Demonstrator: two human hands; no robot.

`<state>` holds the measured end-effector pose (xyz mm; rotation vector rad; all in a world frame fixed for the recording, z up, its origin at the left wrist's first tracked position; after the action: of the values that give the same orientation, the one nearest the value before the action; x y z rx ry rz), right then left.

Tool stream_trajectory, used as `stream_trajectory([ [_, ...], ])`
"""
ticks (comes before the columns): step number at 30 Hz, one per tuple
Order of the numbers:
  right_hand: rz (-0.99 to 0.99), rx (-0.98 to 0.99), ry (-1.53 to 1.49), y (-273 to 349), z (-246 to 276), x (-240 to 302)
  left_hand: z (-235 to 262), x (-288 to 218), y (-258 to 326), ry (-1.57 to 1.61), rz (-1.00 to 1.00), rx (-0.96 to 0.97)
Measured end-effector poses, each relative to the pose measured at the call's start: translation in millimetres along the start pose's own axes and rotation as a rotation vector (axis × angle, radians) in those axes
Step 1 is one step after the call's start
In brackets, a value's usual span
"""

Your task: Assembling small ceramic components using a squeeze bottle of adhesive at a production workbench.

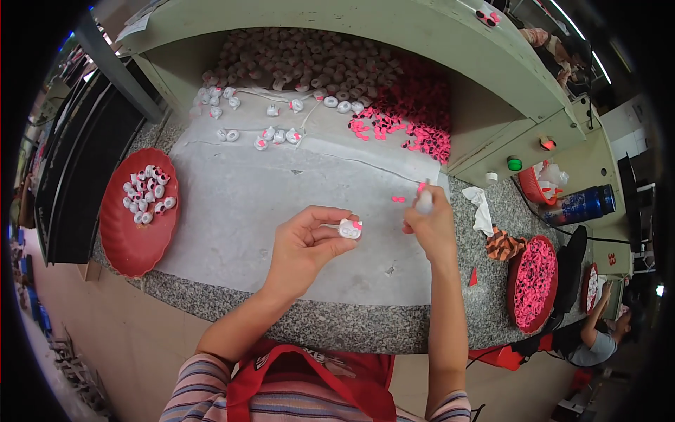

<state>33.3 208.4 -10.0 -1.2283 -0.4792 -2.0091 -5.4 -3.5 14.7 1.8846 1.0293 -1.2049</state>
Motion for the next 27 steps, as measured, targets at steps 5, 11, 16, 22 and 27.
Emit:
stream_trajectory([
  [5,0.275,0.02,0.799,-16,-21,4,4,3,1,-0.008,-0.005,-0.007],
  [11,-0.176,0.167,-0.247,51,8,50,3,10,3,-0.086,-0.011,-0.056],
  [16,0.014,0.292,-0.34,74,-5,55,-5,21,4,-0.108,-0.148,-0.034],
  [22,-0.01,0.184,-0.361,74,-4,50,-8,11,6,-0.227,-0.248,0.062],
  [27,0.149,0.083,-0.297,81,-9,51,-3,8,5,-0.03,-0.162,0.105],
])
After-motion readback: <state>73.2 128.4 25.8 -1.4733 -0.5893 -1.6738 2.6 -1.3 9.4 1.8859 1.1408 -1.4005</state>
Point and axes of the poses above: each hand's wrist, its own y-axis away from the middle knuckle, its own z-axis out of the back of the hand, x = y × z, the point moved 1 cm from there along -y, towards the middle knuckle, and after that the axes turned 6 degrees about -x, right-handed, at the moved point
